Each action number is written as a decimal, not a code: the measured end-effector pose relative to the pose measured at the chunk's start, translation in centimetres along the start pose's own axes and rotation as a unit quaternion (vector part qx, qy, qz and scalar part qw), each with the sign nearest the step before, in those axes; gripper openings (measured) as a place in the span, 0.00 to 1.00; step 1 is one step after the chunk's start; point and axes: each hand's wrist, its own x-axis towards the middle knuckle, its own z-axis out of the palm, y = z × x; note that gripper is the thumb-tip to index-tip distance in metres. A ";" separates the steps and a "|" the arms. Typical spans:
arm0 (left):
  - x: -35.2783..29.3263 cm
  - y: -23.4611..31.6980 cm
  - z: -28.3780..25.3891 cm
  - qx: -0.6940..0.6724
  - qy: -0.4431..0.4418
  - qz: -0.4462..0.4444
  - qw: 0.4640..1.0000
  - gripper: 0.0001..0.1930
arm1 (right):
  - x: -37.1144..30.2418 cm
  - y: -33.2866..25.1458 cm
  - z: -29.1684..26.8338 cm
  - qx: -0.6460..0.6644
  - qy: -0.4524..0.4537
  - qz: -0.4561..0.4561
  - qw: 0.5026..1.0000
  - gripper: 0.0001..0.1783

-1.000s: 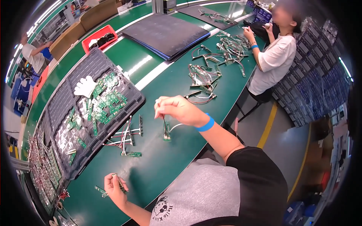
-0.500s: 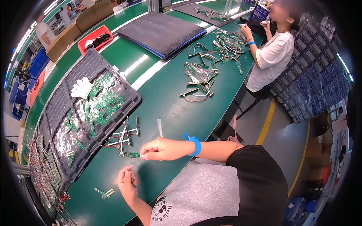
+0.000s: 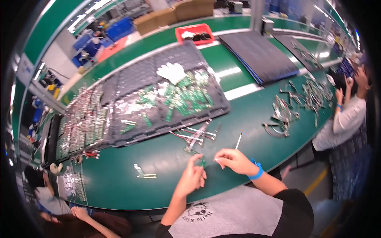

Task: The person connects wire harnesses to printed circuit boards by hand at an assembly station.

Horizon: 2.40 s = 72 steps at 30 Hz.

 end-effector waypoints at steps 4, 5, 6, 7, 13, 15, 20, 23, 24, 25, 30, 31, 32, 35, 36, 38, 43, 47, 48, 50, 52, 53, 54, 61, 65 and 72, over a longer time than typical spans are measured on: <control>0.3 -1.4 -1.6 -0.065 -0.039 0.037 0.996 0.14 | 0.8 -0.1 0.8 -0.047 0.004 0.000 0.999 0.08; 0.5 -1.5 -1.6 -0.080 -0.046 0.047 0.995 0.13 | 0.8 -0.1 0.7 -0.063 0.003 -0.008 0.998 0.09; 0.5 -1.5 -1.6 -0.081 -0.043 0.049 0.995 0.13 | 0.9 -0.2 0.8 -0.064 0.000 -0.008 0.998 0.09; 0.5 -1.3 -1.8 -0.122 -0.044 0.050 0.990 0.14 | 0.9 -0.3 1.0 -0.077 0.000 -0.021 0.997 0.09; 0.5 -0.4 -1.3 -0.252 -0.108 0.064 0.959 0.18 | 0.7 -0.5 0.9 -0.099 0.008 -0.044 0.994 0.08; 0.3 -0.6 -0.8 -0.216 -0.097 0.075 0.969 0.17 | 0.8 -0.1 0.9 -0.082 0.008 -0.038 0.996 0.07; 0.8 -0.3 -0.9 -0.130 -0.042 0.030 0.990 0.08 | 1.6 -0.4 0.9 -0.070 0.052 0.006 0.996 0.07; 0.8 0.9 -0.3 -0.031 0.001 0.018 0.999 0.12 | 1.7 -0.8 1.2 -0.028 0.058 -0.008 0.998 0.07; 0.8 0.8 -0.3 -0.026 0.002 0.040 0.999 0.14 | 1.8 -0.9 1.3 -0.018 0.054 -0.010 0.998 0.08; 0.8 0.7 -0.2 -0.031 0.005 0.031 0.999 0.14 | 1.8 -1.1 1.3 -0.029 0.052 -0.008 0.998 0.08; 0.6 0.7 0.3 0.017 -0.038 0.049 0.998 0.19 | 1.7 -0.8 1.4 -0.040 0.051 -0.015 0.998 0.10; 0.5 0.7 0.4 0.016 -0.039 0.049 0.998 0.19 | 1.7 -0.7 1.5 -0.034 0.048 -0.015 0.998 0.10; 0.2 0.7 0.4 0.022 -0.055 0.042 0.997 0.20 | 1.5 -0.7 1.6 -0.029 0.045 -0.015 0.998 0.10; -0.2 0.7 0.9 0.026 -0.069 0.033 0.997 0.21 | 1.2 -0.8 1.8 -0.012 0.034 -0.014 0.999 0.09; -0.2 0.7 1.0 0.026 -0.065 0.032 0.997 0.22 | 1.0 -0.9 1.8 -0.013 0.035 -0.014 0.999 0.09; 0.1 -0.3 0.8 -0.016 -0.071 0.049 0.996 0.21 | 0.9 -1.0 1.7 -0.017 0.039 -0.012 0.999 0.09; 0.5 -0.4 0.5 -0.053 -0.076 0.072 0.993 0.20 | 1.2 -0.2 1.1 -0.024 0.031 0.023 0.999 0.08; 0.7 0.2 0.2 0.159 -0.023 0.100 0.982 0.18 | 1.6 -0.7 1.0 -0.027 0.026 0.053 0.998 0.07; 0.6 0.5 0.1 0.223 -0.007 0.104 0.969 0.17 | 1.6 -0.8 1.0 -0.027 0.026 0.050 0.998 0.07; 0.2 0.8 0.4 0.259 -0.010 0.115 0.959 0.17 | 1.3 -0.6 0.7 -0.059 0.018 0.053 0.997 0.07; 0.1 1.0 0.6 0.299 -0.013 0.123 0.946 0.17 | 1.1 0.0 0.5 -0.070 0.015 0.050 0.996 0.07; 0.4 1.1 0.6 0.265 -0.031 0.059 0.962 0.16 | 1.1 0.2 0.2 -0.067 0.015 0.057 0.996 0.07; 0.6 0.9 0.4 0.278 -0.040 0.066 0.958 0.16 | 1.3 1.0 0.1 -0.073 0.011 0.052 0.996 0.06; 0.4 -0.5 0.2 0.296 -0.054 0.047 0.952 0.10 | 1.2 0.6 0.9 -0.144 0.003 0.014 0.990 0.08; 0.3 0.4 0.8 0.269 -0.056 0.032 0.961 0.13 | 1.2 0.1 1.1 -0.143 0.005 0.008 0.990 0.08; 0.1 2.5 1.6 0.211 -0.024 -0.002 0.977 0.24 | 1.5 0.3 0.9 -0.125 0.027 0.011 0.992 0.08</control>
